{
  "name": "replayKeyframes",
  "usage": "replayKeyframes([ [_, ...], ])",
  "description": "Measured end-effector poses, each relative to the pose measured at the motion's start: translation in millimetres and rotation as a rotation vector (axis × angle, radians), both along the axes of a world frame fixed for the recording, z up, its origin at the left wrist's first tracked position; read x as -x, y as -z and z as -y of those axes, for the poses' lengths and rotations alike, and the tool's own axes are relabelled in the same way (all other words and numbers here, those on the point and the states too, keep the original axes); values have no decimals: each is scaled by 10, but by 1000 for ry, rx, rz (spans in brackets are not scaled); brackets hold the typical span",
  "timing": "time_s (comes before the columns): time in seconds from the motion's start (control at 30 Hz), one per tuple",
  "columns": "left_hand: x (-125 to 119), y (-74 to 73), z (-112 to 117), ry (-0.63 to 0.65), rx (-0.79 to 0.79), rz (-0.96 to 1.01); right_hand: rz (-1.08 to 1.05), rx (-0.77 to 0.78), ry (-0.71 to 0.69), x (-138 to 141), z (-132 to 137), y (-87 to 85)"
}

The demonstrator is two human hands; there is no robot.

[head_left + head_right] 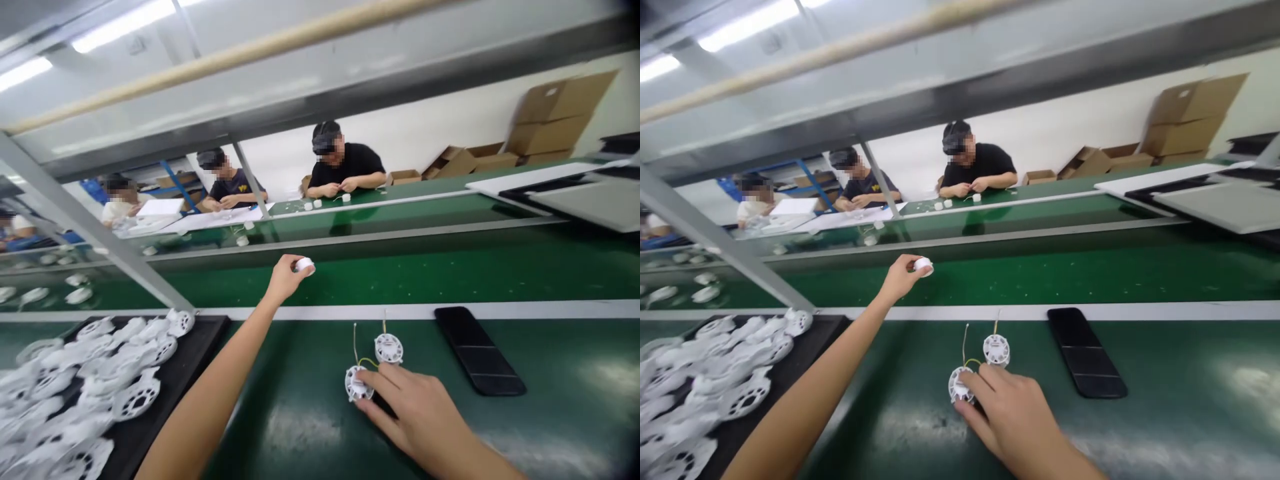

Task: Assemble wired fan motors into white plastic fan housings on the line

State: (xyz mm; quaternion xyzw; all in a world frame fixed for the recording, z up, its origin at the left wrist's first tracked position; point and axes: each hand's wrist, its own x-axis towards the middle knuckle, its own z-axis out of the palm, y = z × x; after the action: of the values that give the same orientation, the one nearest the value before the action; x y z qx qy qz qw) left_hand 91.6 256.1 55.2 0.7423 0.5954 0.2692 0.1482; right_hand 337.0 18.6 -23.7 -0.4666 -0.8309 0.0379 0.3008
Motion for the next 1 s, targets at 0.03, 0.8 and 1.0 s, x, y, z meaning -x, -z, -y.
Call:
replayKeyframes([
  [0.03,49,93,289,40,-30,19,-19,-8,-17,-16,17,-18],
  [0.8,659,739,2592,340,240,171,-282,585,-119,959,167,-153],
  [1.0,642,595,2596,386,237,120,-231,491,-187,826,145,44],
])
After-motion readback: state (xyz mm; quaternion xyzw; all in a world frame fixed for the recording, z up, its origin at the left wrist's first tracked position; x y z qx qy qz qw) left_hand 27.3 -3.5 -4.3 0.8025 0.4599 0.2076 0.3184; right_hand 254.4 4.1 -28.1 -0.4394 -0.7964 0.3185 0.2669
